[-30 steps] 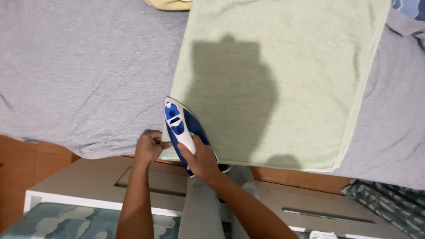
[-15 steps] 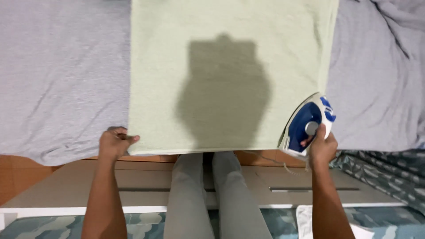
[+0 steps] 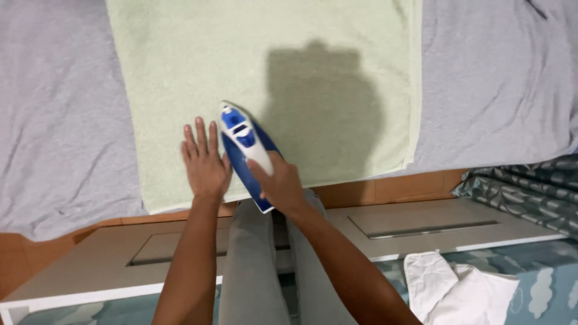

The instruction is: The person irons a light green towel on a bed, smoothing and folding it before ironing again. They then pick up a yellow towel, unfold it, and begin ironing it as well.

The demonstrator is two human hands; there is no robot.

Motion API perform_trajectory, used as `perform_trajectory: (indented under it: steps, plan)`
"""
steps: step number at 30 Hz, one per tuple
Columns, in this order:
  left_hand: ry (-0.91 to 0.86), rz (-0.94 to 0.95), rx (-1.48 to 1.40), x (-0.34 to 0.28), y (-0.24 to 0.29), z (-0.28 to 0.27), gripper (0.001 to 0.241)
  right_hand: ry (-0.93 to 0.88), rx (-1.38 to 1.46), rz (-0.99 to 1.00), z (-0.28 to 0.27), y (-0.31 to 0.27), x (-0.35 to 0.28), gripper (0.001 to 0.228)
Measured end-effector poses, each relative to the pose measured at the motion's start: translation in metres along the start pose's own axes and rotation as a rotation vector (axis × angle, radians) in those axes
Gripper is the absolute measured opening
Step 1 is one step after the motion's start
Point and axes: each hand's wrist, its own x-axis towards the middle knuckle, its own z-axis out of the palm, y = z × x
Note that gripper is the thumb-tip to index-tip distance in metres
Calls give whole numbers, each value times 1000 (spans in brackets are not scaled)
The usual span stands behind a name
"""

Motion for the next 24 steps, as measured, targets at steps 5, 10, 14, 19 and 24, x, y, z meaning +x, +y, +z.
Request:
perform_trajectory:
  steps: [5, 10, 14, 19, 24]
  plan:
    - [-65, -83, 100, 6, -18, -17, 71, 57, 63, 489, -44, 47, -21, 53]
    - [43, -108, 62, 9, -50, -33, 73, 325, 91, 810, -156, 123, -68, 45]
    - [78, -148, 36, 17, -61, -39, 75, 571, 33, 860, -220, 136, -72, 43]
    - [170, -261, 17, 54, -63, -48, 67, 572, -37, 888, -216, 69, -31, 38]
    - [436, -344, -280, 131, -77, -52, 59, 182, 218, 885, -112, 2, 28, 37]
